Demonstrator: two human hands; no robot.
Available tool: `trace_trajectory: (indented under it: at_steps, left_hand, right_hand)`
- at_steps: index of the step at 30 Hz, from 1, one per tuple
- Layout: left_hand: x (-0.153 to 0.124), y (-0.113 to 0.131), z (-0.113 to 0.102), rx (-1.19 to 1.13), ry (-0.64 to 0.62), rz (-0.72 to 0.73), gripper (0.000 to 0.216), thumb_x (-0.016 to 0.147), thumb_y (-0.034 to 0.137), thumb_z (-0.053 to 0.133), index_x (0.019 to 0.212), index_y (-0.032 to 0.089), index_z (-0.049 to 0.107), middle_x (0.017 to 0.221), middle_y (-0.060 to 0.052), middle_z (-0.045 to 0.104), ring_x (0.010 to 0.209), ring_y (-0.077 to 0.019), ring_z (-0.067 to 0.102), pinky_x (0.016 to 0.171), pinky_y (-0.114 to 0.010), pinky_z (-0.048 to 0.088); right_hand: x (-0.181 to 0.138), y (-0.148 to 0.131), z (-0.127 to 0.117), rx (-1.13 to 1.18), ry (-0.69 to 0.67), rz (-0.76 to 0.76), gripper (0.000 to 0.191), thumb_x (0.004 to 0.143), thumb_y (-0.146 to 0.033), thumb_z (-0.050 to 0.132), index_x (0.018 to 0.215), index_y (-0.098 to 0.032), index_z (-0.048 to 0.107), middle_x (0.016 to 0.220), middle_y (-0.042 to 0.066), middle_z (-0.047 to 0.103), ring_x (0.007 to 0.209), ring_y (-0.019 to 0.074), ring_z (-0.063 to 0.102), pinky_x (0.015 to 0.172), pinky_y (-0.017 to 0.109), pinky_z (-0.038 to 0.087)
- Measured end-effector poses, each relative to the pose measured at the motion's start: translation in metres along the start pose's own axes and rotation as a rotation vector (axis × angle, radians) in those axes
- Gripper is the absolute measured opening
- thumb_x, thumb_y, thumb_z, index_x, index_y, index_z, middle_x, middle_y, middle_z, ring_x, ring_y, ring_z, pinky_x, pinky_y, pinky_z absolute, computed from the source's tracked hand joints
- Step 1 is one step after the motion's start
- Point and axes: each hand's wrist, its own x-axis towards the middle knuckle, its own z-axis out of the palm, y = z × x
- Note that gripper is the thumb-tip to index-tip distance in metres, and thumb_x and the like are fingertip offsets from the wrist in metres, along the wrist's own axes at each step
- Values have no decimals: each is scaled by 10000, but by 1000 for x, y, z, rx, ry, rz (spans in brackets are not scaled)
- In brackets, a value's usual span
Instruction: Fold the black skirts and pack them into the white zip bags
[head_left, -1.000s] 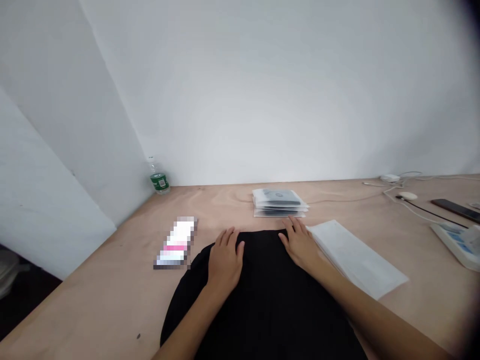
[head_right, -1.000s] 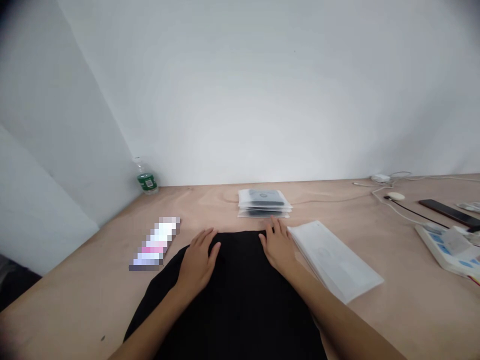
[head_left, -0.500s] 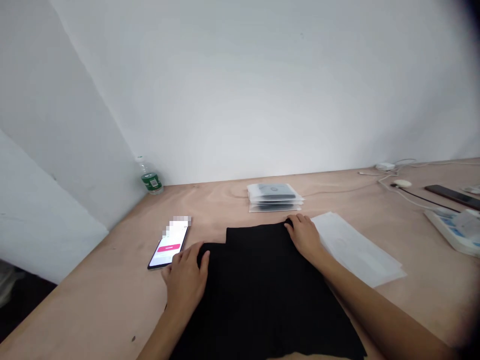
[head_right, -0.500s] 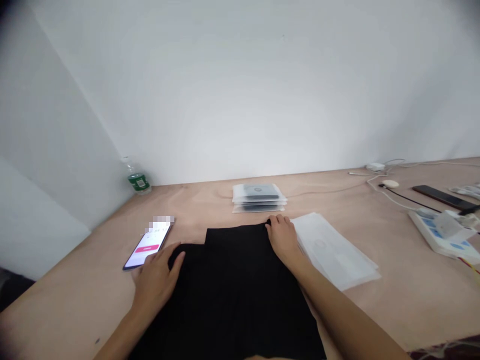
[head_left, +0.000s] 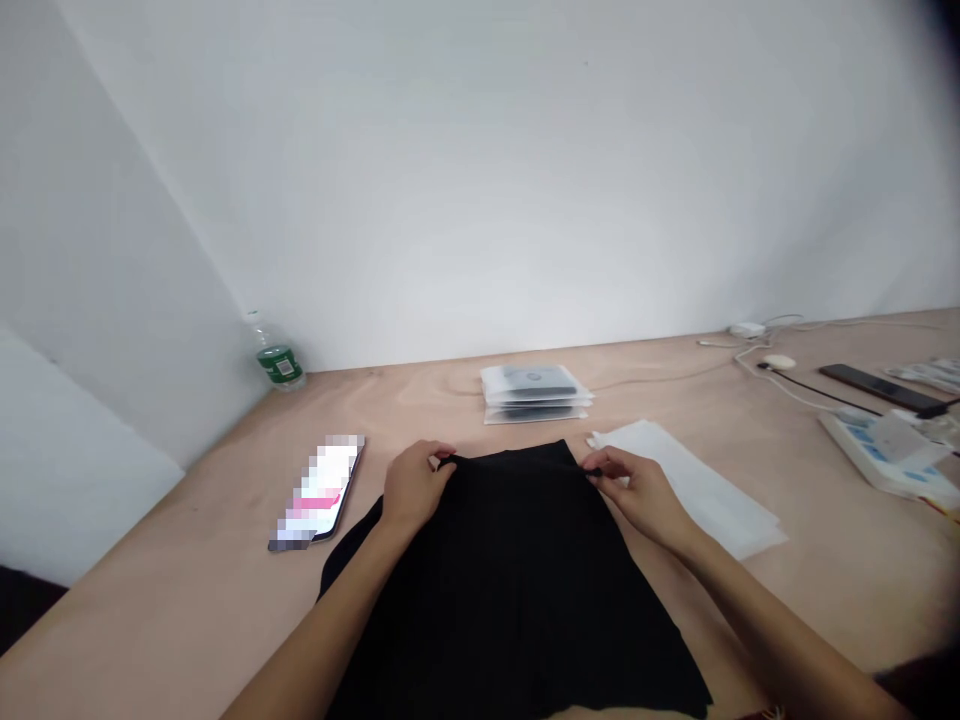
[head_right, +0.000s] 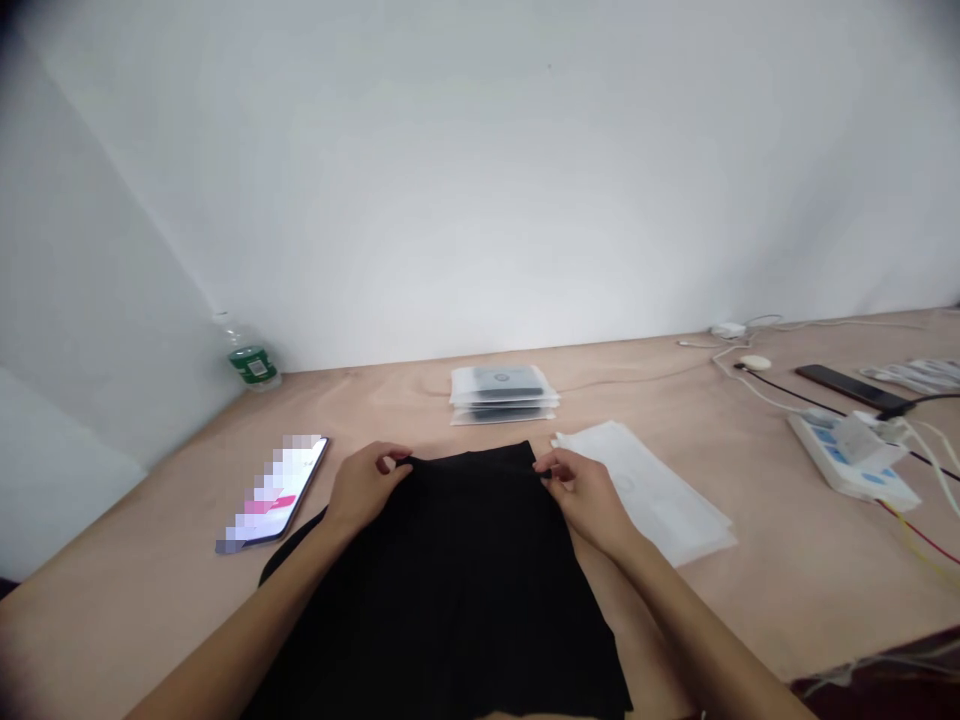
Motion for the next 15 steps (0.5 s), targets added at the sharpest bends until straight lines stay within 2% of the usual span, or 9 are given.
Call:
trace_trajectory:
  at_steps: [3, 8, 12, 15]
  left_hand:
    - [-28, 1, -15, -11, 12, 99, 148, 778, 185, 505, 859, 223, 623, 811, -1, 598, 706, -145, 547, 686, -291, 466]
    - [-76, -5, -20, 28, -37, 274, 238, 805, 147, 424, 827, 218, 649, 870, -41, 591, 819, -183, 531, 743, -338, 437]
    - [-88, -6, -16, 241, -92, 344, 305, 820, 132, 400, 940, 231, 662, 931, -64, 621, 805, -213, 551, 668, -362, 433]
    - [-97, -5, -22, 282, -118, 359, 326, 828, 147, 410, 1020, 272, 642, 1025, -43, 638, 851, -211, 585, 705, -370, 458]
  right_hand:
    - [-16, 3, -2, 4, -14, -30, 214, 726, -103, 444, 826, -228, 587, 970, 6, 660, 949, 175, 603, 862, 351, 451]
    - [-35, 14, 2, -206, -70, -208, 318, 730, -28, 376, 851, -226, 594, 1033, 18, 649, 992, 172, 586, 860, 372, 452]
    - [-41, 20, 4, -409, -133, -312, 433, 725, 2, 374, 973, -246, 628, 1110, 24, 634, 1036, 195, 567, 834, 403, 465]
    - [-50, 17, 0, -466, -125, -346, 482, 740, 1, 381, 1080, -264, 597, 1190, 34, 593, 1111, 210, 521, 844, 426, 465]
